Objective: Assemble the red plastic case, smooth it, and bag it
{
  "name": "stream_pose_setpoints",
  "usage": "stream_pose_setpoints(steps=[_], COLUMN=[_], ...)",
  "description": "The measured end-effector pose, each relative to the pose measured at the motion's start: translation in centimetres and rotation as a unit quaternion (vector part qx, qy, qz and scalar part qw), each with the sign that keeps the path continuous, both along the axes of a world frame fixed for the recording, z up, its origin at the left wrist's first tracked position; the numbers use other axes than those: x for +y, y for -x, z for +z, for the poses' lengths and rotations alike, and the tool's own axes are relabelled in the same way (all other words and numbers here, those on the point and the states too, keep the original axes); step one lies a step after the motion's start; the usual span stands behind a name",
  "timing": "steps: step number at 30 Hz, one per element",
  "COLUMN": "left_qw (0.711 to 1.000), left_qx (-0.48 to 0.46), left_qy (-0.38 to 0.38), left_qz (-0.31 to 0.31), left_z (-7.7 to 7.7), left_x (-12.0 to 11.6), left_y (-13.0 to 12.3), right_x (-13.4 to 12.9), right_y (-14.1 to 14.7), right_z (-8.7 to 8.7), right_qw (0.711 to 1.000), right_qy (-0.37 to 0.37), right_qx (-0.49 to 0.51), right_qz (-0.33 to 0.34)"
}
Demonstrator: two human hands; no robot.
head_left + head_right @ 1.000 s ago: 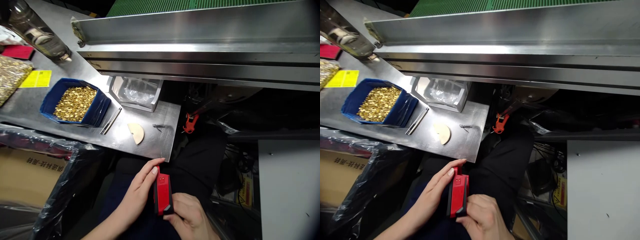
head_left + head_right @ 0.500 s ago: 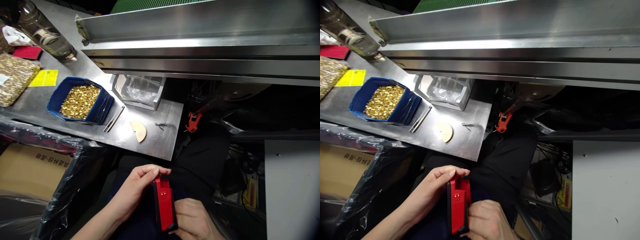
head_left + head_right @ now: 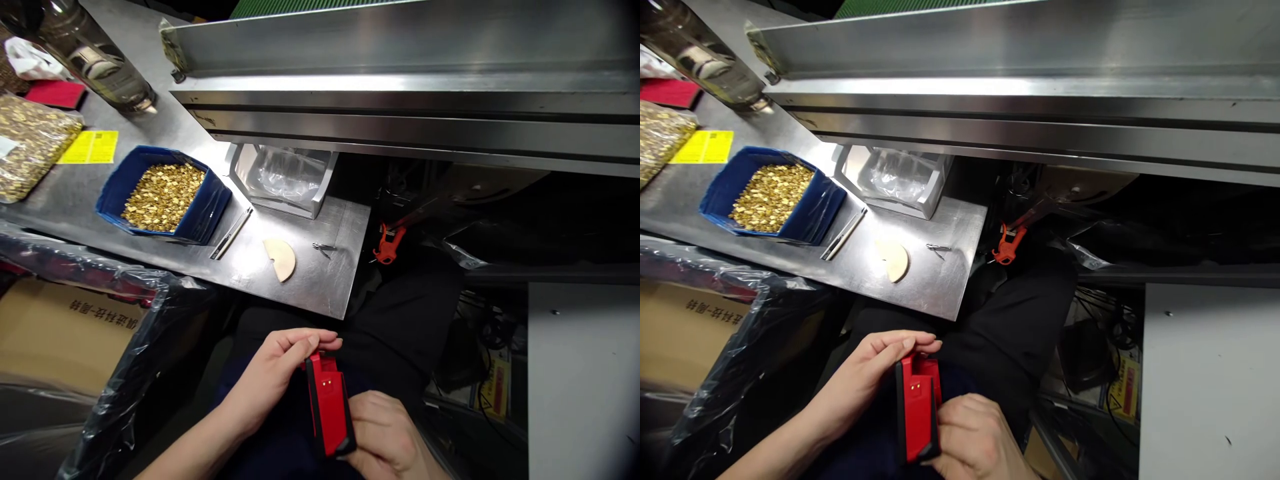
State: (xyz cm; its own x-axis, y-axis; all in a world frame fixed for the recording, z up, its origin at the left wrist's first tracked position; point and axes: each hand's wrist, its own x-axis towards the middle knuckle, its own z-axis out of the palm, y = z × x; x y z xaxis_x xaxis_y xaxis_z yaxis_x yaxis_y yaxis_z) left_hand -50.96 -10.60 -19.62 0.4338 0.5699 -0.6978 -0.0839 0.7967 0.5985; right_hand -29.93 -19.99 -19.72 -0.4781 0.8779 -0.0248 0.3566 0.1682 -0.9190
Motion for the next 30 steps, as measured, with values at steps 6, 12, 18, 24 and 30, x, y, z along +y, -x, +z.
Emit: stream_pose_setpoints(steps=[6, 12, 18, 24, 30], left_qw=[1.000, 0.985, 0.968, 0.956, 0.963], left_qx=[0.014, 0.046, 0.085, 0.016, 0.020], left_qy=[-0.027, -0.159, -0.212, -0.246, -0.243], left_qz=[-0.007, -0.052, -0.104, -0.159, -0.113], left_z=[-1.4, -1.1, -1.4, -1.1, -1.5], left_x=[-0.3, -0.7, -1.3, -2.1, -2.5], left_y=[-0.2, -0.3, 0.6, 1.5, 0.4], right_x=[0.4, 1.0, 1.3, 1.8, 1.8], right_y=[1.0, 1.5, 2.0, 2.3, 2.4], right_z=[-0.5, -0.4, 0.3, 0.8, 0.8], right_qw=[0.991, 0.994, 0.967, 0.938, 0.940], right_qy=[0.108, 0.073, 0.207, 0.285, 0.293], right_qx=[-0.010, -0.020, 0.042, 0.104, 0.060], right_qz=[-0.083, -0.075, -0.144, -0.168, -0.162])
